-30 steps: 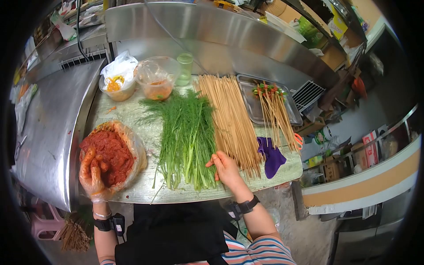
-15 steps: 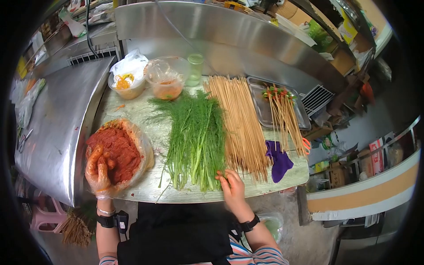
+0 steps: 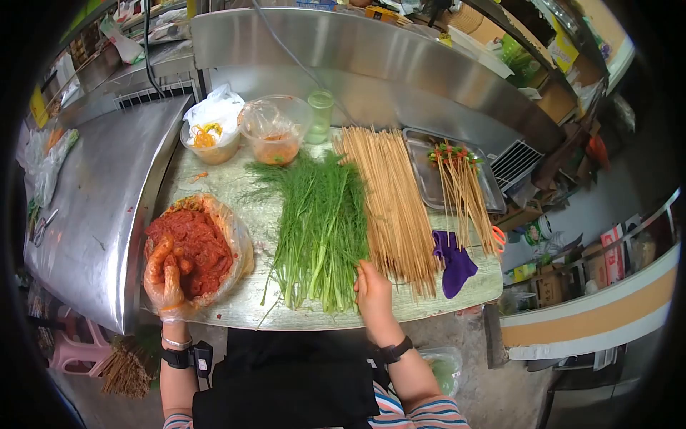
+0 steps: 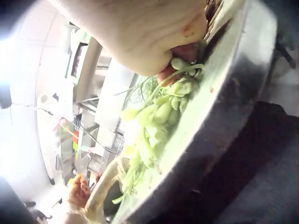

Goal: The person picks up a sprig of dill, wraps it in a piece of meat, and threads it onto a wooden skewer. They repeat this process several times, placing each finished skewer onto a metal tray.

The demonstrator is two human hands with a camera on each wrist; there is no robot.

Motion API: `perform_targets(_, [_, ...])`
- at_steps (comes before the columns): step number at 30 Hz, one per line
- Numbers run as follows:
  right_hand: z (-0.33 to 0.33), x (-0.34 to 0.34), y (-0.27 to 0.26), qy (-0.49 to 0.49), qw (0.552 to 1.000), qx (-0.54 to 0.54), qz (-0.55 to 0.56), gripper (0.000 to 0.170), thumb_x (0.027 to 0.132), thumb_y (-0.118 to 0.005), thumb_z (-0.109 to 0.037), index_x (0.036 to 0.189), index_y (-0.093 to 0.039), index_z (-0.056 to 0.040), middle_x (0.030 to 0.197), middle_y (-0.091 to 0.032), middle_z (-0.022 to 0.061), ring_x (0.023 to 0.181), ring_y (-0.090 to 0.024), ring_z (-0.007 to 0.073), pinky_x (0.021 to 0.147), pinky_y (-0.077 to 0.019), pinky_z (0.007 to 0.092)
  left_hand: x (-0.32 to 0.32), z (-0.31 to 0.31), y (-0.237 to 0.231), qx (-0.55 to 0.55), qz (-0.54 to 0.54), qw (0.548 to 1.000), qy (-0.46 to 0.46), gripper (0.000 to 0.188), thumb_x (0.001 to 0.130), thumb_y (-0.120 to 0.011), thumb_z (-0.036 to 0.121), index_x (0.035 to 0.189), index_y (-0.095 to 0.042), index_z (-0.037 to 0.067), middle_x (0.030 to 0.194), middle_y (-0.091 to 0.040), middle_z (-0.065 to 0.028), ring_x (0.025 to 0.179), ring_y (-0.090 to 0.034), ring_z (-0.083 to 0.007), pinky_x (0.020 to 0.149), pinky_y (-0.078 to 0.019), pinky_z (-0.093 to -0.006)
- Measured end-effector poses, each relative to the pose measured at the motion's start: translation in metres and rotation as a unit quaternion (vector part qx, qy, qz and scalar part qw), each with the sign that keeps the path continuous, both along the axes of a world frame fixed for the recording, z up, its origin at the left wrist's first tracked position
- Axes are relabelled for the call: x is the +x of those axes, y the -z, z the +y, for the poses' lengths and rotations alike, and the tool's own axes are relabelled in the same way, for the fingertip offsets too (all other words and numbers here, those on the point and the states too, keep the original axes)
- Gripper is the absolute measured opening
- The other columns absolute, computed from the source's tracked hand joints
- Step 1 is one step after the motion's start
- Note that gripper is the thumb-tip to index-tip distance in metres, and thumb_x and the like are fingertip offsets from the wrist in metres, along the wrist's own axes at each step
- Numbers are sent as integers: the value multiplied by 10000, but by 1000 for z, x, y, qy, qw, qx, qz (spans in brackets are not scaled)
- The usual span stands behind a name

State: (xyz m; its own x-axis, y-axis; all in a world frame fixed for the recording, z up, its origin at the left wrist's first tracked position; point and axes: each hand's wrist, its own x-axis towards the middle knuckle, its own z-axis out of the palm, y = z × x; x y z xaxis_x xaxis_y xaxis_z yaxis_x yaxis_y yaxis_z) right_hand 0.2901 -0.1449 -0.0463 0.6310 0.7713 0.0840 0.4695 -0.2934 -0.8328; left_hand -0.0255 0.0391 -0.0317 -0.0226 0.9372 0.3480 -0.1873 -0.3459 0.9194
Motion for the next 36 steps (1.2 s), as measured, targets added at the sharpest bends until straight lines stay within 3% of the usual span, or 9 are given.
perform_targets(5, [-4, 5, -4, 59, 980, -2, 190, 185, 930, -488, -107, 1012, -596, 18, 815, -586, 114, 618, -560, 153, 521, -442, 277, 0, 0, 1, 0, 1, 1000, -21, 284, 889, -547, 49, 1161, -561, -32, 965, -613, -98, 694, -542, -106, 660, -461, -218])
perform_targets(8, [-5, 7, -6, -42, 986, 110, -118, 190, 919, -508, -145, 916, -613, 13, 930, -582, 141, 846, -568, 203, 701, -456, 327, 0, -1, 2, -2, -1, 1000, -14, 286, 893, -547, 53, 1165, -557, -34, 968, -614, -101, 694, -545, -106, 659, -463, -219])
perform_targets(11, [-6, 5, -49, -29, 974, 94, -203, 223, 916, -502, -174, 856, -614, 9, 1023, -557, 153, 997, -514, 231, 834, -418, 349, -1, 0, 1, 12, 30, 999, -6, 308, 897, -549, 56, 1191, -541, -34, 981, -610, -104, 724, -549, -107, 667, -470, -226])
perform_targets(12, [-4, 10, -57, -49, 967, 97, -231, 232, 918, -483, -176, 822, -590, 6, 919, -588, 128, 849, -565, 211, 741, -450, 319, -1, 1, 4, 16, 38, 999, -8, 316, 897, -548, 55, 1200, -535, -34, 988, -609, -104, 742, -552, -107, 674, -472, -229])
perform_targets(15, [7, 7, -87, -123, 969, -17, 216, 229, 909, -484, -182, 790, -571, -6, 775, -595, 103, 679, -575, 191, 625, -444, 299, -7, 7, 2, 113, 175, 977, -48, 362, 872, -575, 38, 1222, -517, -36, 1007, -609, -101, 799, -561, -116, 695, -485, -252])
perform_targets(23, [57, -45, -131, -351, 925, -93, -113, 199, 881, -500, -225, 847, -560, -38, 659, -578, 146, 617, -581, 318, 556, -445, 395, 51, -44, -107, 392, 423, 816, 51, 485, 644, -763, 122, 1099, -607, 60, 756, -583, -47, 648, -589, -220, 573, -482, -322])
perform_targets(29, [62, -71, -137, -392, 901, -17, -186, 180, 865, -514, -211, 796, -543, -48, 662, -554, 162, 647, -565, 363, 549, -433, 428, 60, -41, -90, 372, 450, 807, 90, 455, 704, -672, 79, 1153, -604, 103, 696, -552, -63, 610, -561, -233, 547, -458, -330])
perform_targets(33, [68, -81, -132, -370, 903, 35, -217, 131, 838, -532, -165, 785, -521, -46, 695, -556, 137, 629, -568, 343, 540, -439, 423, 55, -44, -78, 83, 238, 933, 256, 329, 818, -615, 62, 1141, -582, 3, 798, -606, -54, 691, -595, -183, 608, -479, -273])
perform_targets(36, [73, -89, -124, -354, 892, 90, -267, 99, 791, -557, -131, 754, -506, -54, 678, -544, 97, 588, -566, 296, 513, -447, 386, 51, -52, -77, -206, -8, 916, 344, 222, 882, -586, 69, 1072, -592, -45, 809, -599, -37, 708, -565, -107, 603, -470, -245])
